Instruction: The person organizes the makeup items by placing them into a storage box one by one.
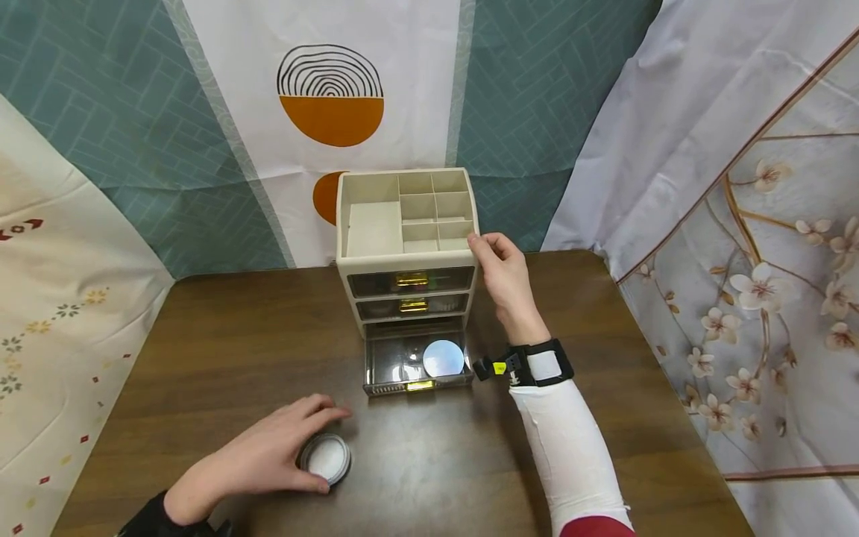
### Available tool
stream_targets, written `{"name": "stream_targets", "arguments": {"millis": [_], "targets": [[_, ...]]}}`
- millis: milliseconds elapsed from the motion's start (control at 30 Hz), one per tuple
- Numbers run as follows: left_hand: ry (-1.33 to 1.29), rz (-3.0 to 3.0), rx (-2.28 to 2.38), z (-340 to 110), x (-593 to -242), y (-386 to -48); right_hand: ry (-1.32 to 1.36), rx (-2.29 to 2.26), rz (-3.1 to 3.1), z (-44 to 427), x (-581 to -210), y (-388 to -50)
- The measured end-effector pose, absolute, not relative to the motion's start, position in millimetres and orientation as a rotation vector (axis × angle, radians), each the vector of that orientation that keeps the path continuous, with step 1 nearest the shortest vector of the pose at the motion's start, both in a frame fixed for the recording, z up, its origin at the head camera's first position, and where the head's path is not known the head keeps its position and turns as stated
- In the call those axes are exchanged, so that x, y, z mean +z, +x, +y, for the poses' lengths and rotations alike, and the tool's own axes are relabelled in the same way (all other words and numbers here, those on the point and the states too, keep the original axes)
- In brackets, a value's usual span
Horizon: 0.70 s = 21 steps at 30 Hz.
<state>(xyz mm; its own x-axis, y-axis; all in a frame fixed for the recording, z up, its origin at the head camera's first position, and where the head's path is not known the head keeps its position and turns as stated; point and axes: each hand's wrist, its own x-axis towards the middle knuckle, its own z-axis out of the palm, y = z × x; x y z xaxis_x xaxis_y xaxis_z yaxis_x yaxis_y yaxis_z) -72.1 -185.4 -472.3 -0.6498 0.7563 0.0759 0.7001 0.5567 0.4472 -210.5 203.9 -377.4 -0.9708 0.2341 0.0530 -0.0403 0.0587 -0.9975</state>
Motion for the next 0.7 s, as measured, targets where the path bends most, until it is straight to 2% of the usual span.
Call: {"name": "stream_targets", "arguments": {"millis": [167, 400, 700], "targets": [[1.309, 2.556, 0.623, -186.6, -490.1, -56.4, -0.197, 2.034, -2.12, 203.7, -377.4, -210.4], [1.417, 2.547, 0.681, -187.5, -503.0, -62.6, -0.188, 2.048, -2.097, 204.9, -379.3, -210.7], [1.387, 2.512, 0.682, -180.5, -487.6, -65.5, -0.183, 2.052, -2.103, 205.8, -380.0, -210.6]]}}
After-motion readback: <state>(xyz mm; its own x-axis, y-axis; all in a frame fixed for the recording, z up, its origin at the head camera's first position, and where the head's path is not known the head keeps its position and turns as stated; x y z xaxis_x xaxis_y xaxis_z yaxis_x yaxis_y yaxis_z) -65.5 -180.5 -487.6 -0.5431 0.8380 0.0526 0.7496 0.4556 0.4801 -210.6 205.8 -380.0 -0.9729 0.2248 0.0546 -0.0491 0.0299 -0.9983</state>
